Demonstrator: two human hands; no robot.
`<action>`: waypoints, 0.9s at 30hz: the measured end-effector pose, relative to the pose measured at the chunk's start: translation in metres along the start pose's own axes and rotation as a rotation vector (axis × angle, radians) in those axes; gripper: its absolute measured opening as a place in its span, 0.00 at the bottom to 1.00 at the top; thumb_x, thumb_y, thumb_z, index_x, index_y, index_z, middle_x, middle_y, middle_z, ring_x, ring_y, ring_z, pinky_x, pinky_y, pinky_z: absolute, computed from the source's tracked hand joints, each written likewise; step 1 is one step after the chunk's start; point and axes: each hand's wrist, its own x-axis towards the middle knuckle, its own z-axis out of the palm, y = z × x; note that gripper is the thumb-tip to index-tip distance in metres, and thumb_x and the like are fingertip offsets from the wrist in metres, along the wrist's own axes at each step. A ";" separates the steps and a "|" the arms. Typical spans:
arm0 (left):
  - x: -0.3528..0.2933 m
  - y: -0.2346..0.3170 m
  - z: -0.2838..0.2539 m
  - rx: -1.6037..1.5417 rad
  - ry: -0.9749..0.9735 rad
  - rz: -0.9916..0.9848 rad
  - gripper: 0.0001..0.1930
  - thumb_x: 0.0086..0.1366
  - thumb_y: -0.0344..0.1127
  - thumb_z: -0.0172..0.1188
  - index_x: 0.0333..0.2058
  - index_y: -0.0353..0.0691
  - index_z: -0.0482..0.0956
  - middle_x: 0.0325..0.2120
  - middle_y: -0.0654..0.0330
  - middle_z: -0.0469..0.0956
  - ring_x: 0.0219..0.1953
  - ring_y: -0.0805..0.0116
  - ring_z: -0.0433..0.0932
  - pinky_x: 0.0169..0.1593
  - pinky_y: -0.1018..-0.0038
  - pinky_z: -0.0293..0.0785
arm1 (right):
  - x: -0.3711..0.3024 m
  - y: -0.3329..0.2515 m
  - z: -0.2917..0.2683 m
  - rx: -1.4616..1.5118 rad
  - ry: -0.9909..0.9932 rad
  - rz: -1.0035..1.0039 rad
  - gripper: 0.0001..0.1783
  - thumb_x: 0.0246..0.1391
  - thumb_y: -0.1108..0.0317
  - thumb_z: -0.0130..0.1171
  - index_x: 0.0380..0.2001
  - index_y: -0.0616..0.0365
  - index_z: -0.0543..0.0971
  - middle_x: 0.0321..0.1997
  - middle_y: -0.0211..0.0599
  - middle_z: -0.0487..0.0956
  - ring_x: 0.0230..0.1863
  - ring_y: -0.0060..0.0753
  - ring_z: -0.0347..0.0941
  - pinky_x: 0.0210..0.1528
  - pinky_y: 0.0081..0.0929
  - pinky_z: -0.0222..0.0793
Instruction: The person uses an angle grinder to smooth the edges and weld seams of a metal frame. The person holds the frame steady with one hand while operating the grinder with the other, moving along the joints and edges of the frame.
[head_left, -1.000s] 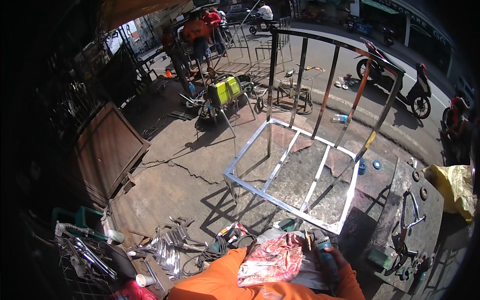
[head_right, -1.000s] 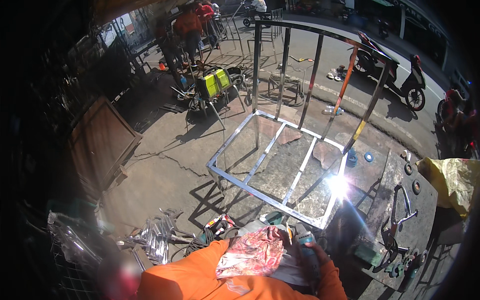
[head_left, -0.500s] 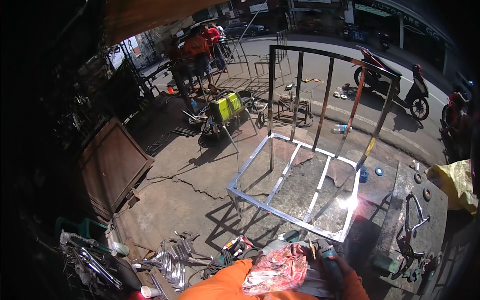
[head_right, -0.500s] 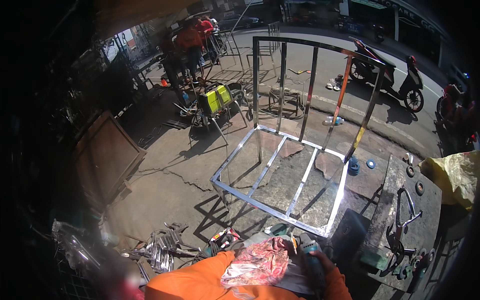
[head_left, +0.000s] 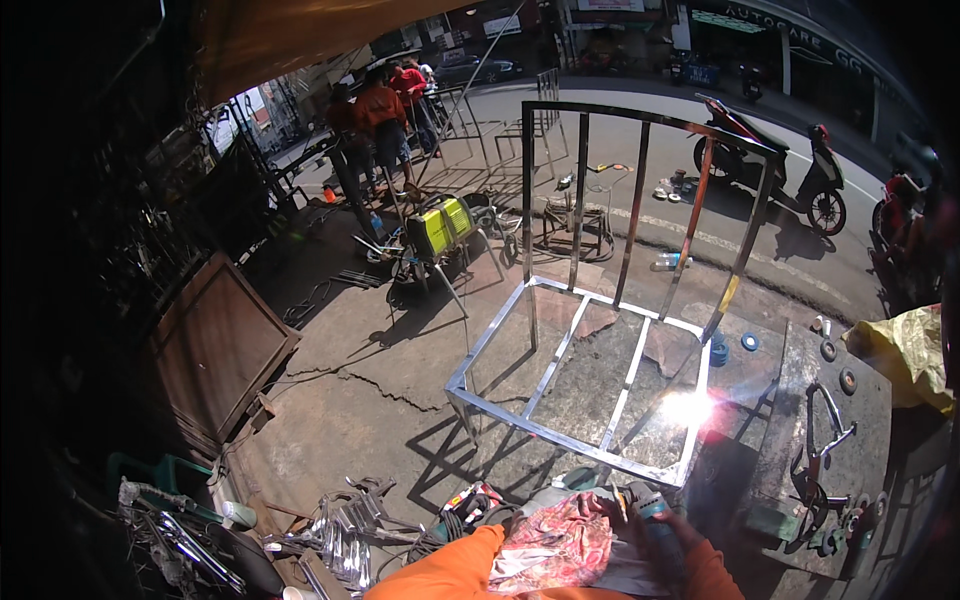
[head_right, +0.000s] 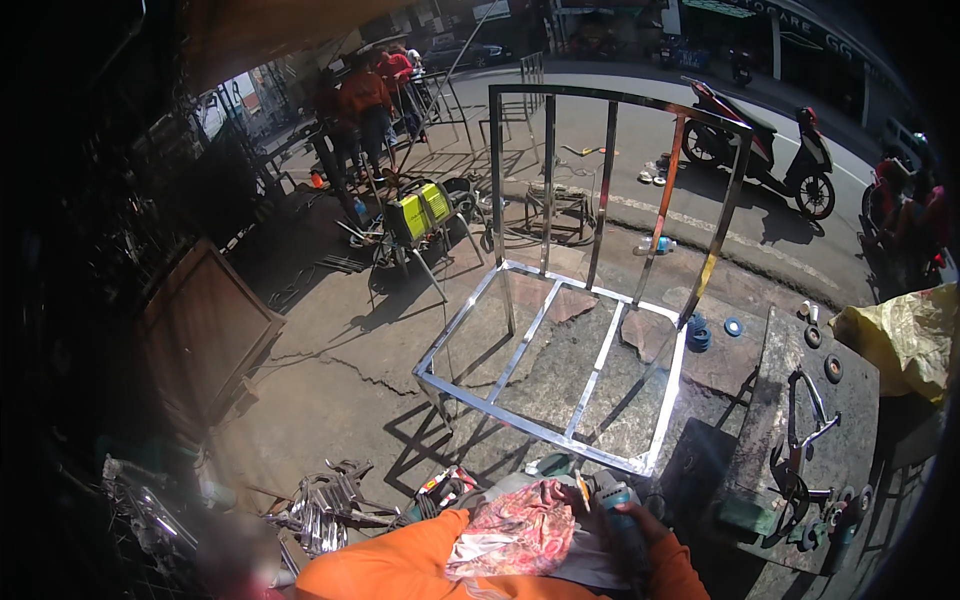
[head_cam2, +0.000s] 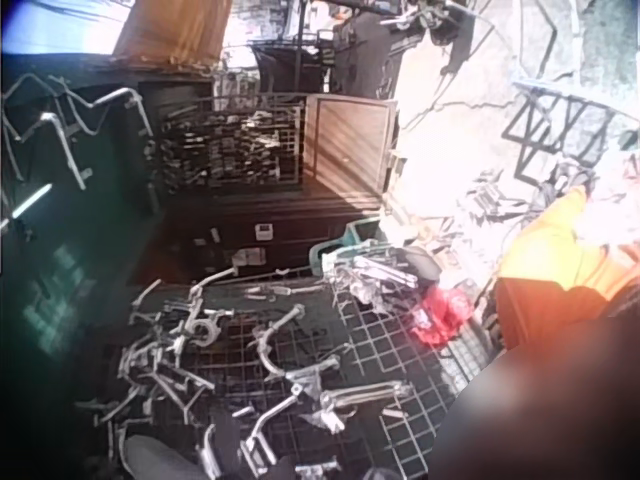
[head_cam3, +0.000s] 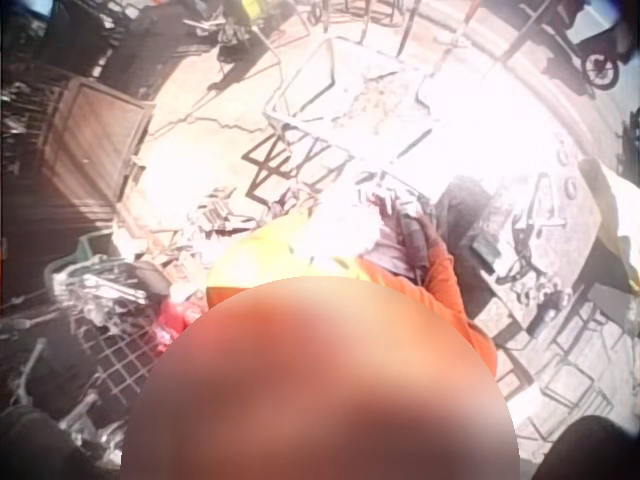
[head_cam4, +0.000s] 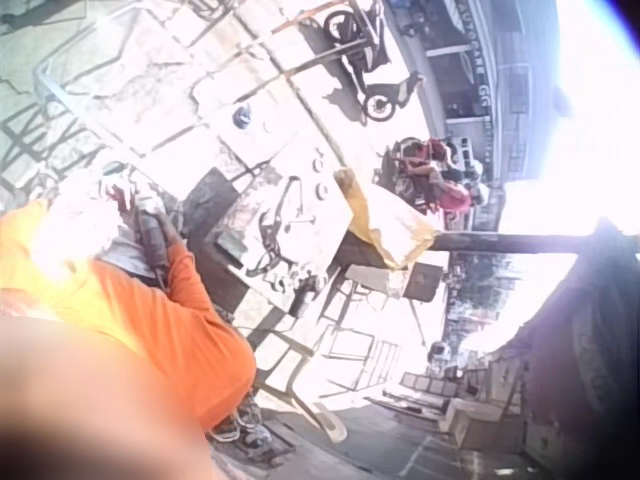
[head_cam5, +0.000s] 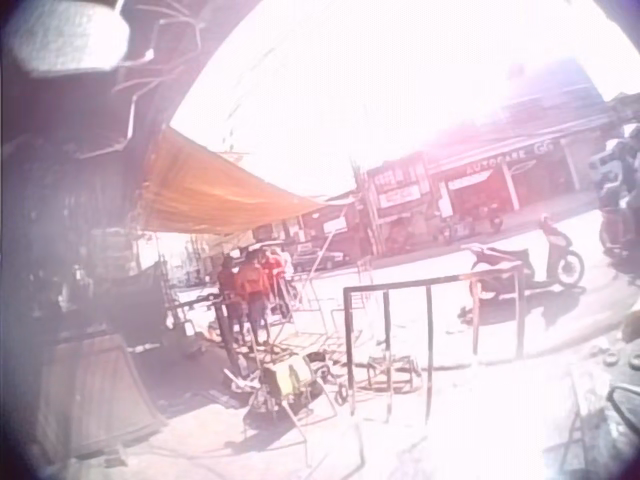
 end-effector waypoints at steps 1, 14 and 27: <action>0.000 -0.003 0.000 0.010 0.002 0.018 0.34 0.58 0.58 0.61 0.55 0.37 0.73 0.53 0.46 0.76 0.52 0.57 0.74 0.55 0.68 0.68 | -0.001 0.000 -0.002 0.033 -0.037 -0.002 0.27 0.47 0.50 0.65 0.46 0.56 0.76 0.33 0.38 0.80 0.29 0.33 0.78 0.31 0.28 0.76; -0.019 0.063 -0.118 -0.141 1.021 -0.471 0.27 0.54 0.47 0.69 0.46 0.33 0.80 0.46 0.42 0.80 0.50 0.46 0.78 0.55 0.61 0.73 | -0.034 0.010 -0.022 0.272 -0.190 -0.384 0.28 0.52 0.55 0.61 0.51 0.61 0.73 0.39 0.41 0.80 0.33 0.37 0.80 0.36 0.33 0.80; -0.014 0.244 -0.022 0.324 0.769 0.044 0.26 0.65 0.52 0.55 0.50 0.33 0.76 0.45 0.39 0.77 0.50 0.40 0.75 0.54 0.54 0.69 | -0.048 0.031 -0.004 0.089 -0.156 -0.204 0.29 0.50 0.55 0.62 0.53 0.60 0.73 0.39 0.38 0.80 0.33 0.31 0.78 0.37 0.27 0.77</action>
